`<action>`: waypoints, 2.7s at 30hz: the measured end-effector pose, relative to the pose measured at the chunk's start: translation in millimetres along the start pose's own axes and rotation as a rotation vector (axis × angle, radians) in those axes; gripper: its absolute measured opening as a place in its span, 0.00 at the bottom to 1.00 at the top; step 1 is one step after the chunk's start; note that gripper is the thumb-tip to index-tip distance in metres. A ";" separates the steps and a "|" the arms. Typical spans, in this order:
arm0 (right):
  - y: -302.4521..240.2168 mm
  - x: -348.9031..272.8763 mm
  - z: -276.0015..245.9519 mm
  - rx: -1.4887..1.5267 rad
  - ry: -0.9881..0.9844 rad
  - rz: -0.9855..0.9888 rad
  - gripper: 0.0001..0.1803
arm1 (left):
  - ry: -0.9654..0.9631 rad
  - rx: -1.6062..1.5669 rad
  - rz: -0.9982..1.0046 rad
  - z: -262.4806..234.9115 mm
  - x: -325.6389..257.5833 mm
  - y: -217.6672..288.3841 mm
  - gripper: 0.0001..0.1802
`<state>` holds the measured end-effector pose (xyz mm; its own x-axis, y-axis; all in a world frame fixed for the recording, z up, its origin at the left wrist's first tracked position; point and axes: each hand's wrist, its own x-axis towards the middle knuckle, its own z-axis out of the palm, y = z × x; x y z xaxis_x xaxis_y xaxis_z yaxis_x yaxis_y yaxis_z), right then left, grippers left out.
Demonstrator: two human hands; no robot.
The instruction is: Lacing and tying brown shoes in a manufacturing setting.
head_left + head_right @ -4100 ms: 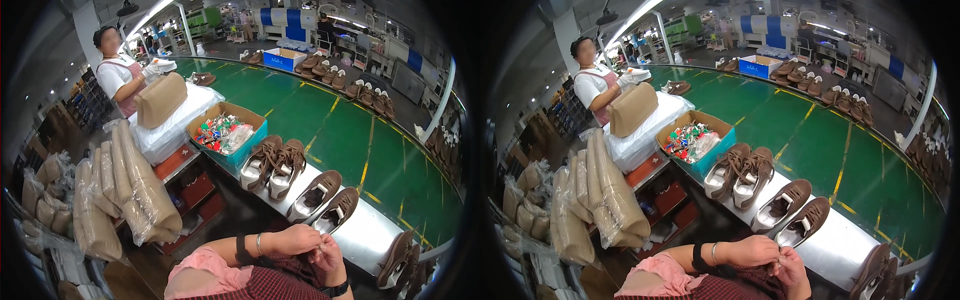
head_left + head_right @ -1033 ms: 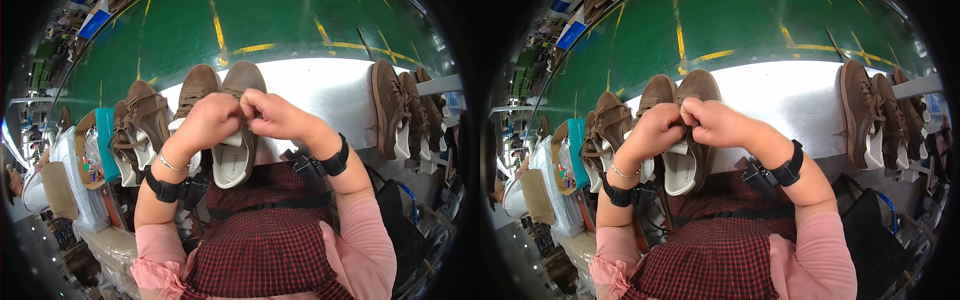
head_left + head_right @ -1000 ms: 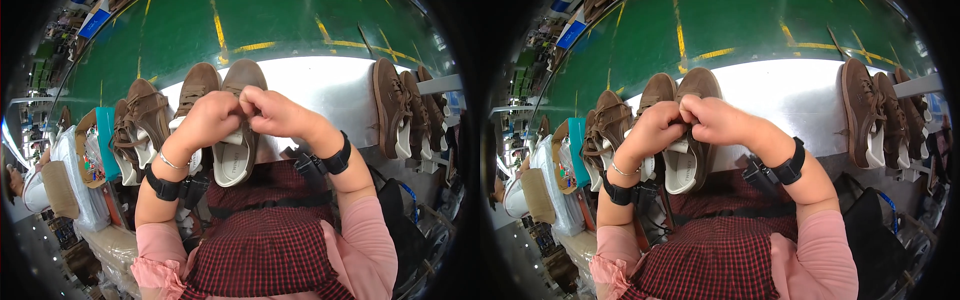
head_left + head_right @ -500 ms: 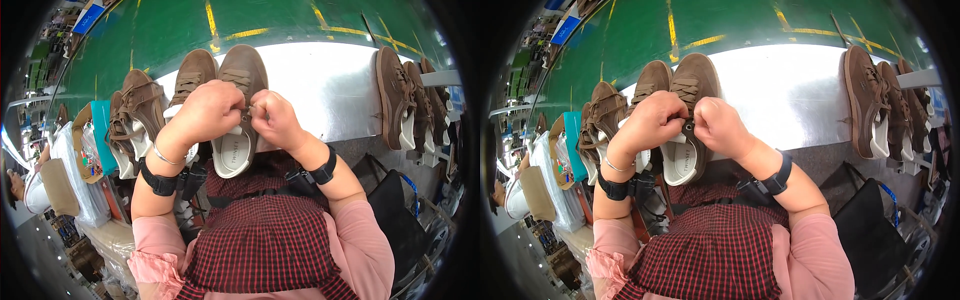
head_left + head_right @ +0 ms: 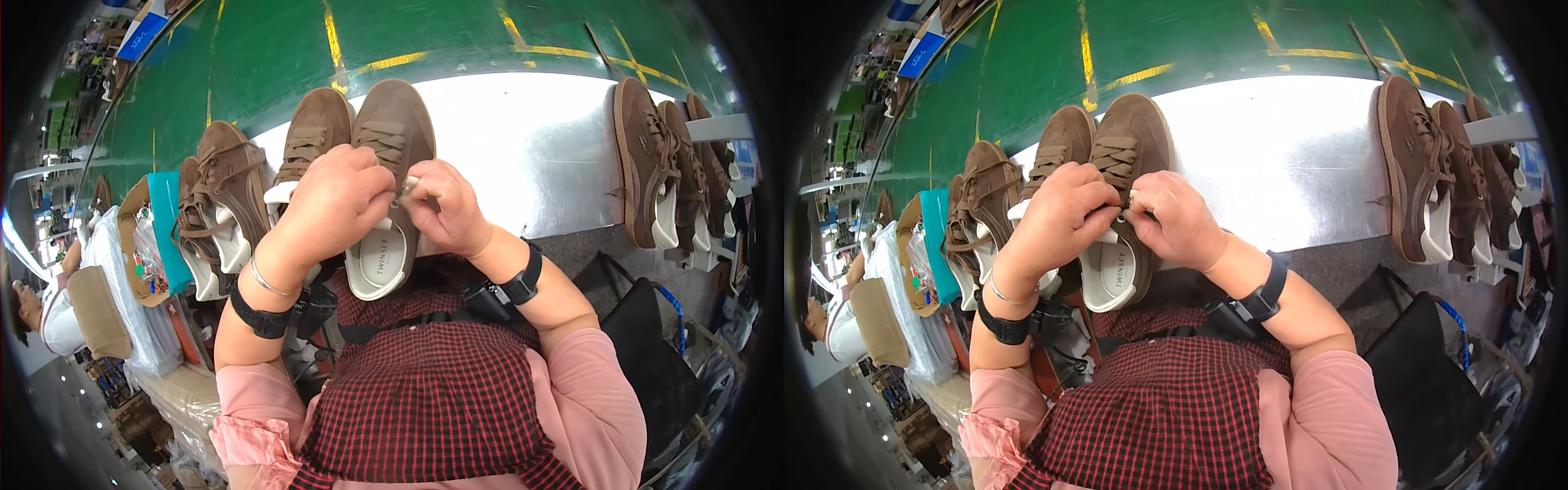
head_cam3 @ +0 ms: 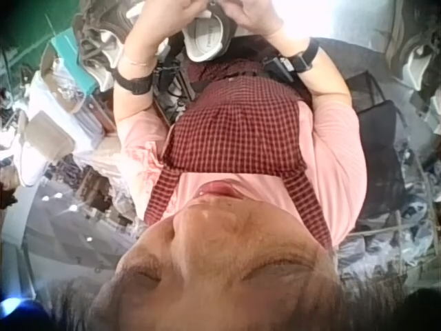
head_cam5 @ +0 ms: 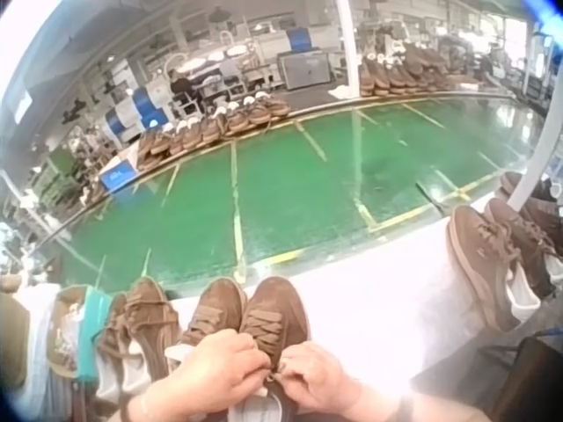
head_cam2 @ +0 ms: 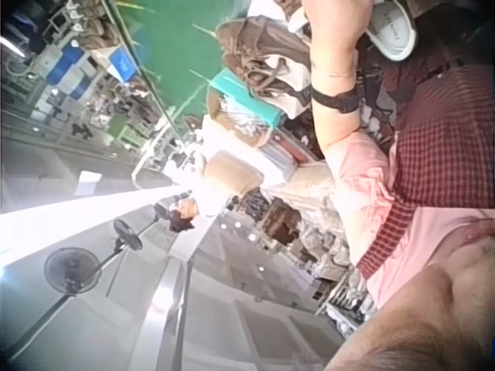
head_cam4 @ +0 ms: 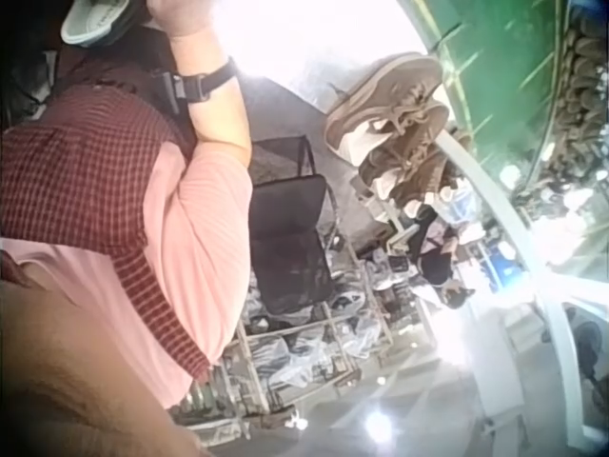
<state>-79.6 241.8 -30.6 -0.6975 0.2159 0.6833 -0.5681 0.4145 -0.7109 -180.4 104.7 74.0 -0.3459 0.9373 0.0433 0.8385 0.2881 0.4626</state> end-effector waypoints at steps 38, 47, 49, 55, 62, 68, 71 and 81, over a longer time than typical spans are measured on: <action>-33.7 -8.5 -4.2 -0.010 -0.041 0.315 0.26 | 0.447 -0.032 0.115 56.0 -101.5 64.9 0.11; -94.2 -20.4 -23.2 -0.405 -0.324 -0.061 0.23 | 0.698 0.097 -0.234 -10.1 -130.3 7.8 0.12; -114.5 -8.6 -17.1 -0.391 -0.529 -0.227 0.23 | 0.647 0.144 -0.205 -13.2 -117.6 -14.9 0.13; -110.7 2.8 20.2 -0.468 -0.811 -0.124 0.13 | 0.580 0.159 -0.267 11.8 -81.4 -34.0 0.10; -104.6 -3.2 -23.8 -0.223 -0.749 0.111 0.10 | 0.652 0.037 -0.334 33.6 -99.8 1.6 0.16; -83.2 -5.3 -33.2 -0.240 -0.180 0.096 0.26 | 0.518 0.207 0.068 8.8 -63.4 59.3 0.19; -61.8 1.0 -23.9 -0.339 -0.257 0.255 0.41 | 0.352 0.295 0.019 37.0 -37.1 45.9 0.16; -38.7 -12.6 -16.9 -0.145 -0.106 0.366 0.33 | 0.547 0.147 -0.036 43.8 -26.8 36.9 0.10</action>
<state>-41.5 238.0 -8.9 -0.8875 0.2834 0.3633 -0.2117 0.4494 -0.8679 -121.8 98.7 51.1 -0.5102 0.6993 0.5007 0.8585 0.3788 0.3457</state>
